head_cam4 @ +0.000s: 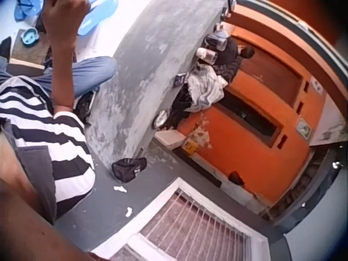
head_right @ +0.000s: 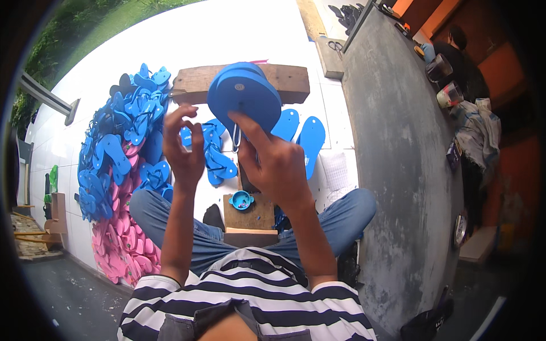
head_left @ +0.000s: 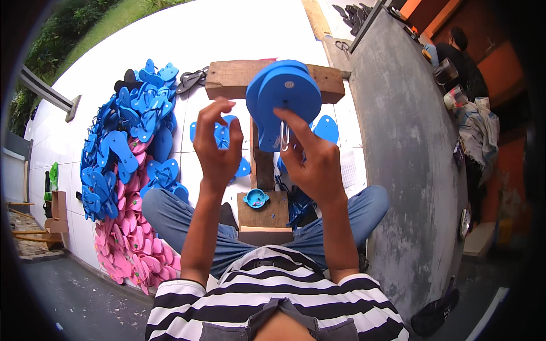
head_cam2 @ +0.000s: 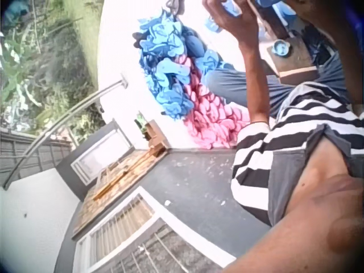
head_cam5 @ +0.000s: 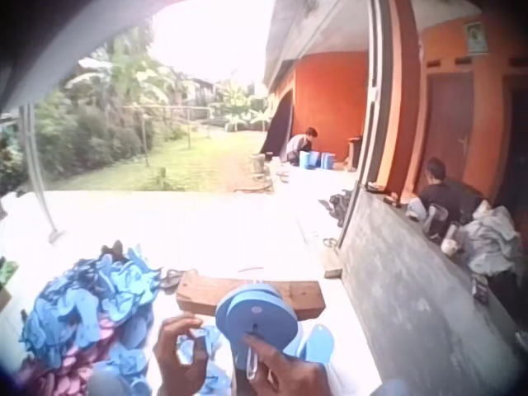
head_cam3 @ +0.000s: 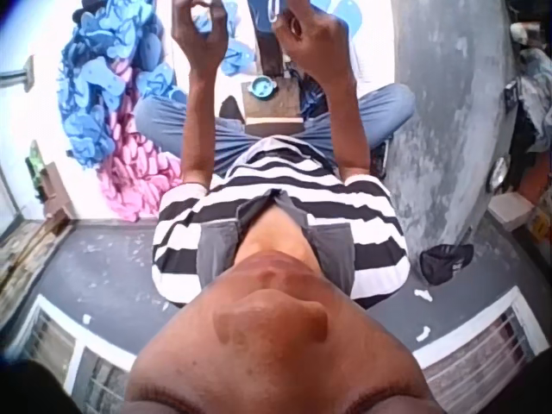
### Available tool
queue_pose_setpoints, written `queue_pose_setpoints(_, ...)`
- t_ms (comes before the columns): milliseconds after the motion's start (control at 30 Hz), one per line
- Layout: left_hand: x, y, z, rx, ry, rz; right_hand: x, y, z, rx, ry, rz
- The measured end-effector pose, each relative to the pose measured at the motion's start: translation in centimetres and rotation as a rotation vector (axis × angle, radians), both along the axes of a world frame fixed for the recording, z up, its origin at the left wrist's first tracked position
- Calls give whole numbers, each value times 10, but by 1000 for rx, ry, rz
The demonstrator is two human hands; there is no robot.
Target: The person attaches straps to flip-flop soles using a wooden jig, handling one blue sole and strap at a time and placing the finished pairs on a stack.
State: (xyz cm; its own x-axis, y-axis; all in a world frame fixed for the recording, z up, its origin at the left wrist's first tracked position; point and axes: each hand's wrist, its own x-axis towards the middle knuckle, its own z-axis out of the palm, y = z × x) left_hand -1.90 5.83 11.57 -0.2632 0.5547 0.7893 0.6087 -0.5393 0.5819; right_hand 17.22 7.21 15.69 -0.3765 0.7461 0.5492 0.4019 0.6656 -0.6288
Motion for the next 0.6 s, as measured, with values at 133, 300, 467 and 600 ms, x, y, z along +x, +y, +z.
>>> queue_pose_setpoints(133,-18,36,51,87,260,57,13,-15,-20,-113,212,113)
queue_pose_setpoints(300,-20,53,59,-3,627,82,69,-30,-123,-696,144,103)
queue_pose_setpoints(467,-12,53,59,-2,602,125,80,-38,-284,-953,-929,-146)
queue_pose_setpoints(600,-4,51,53,-33,571,26,71,-58,-387,-981,-1218,-127)
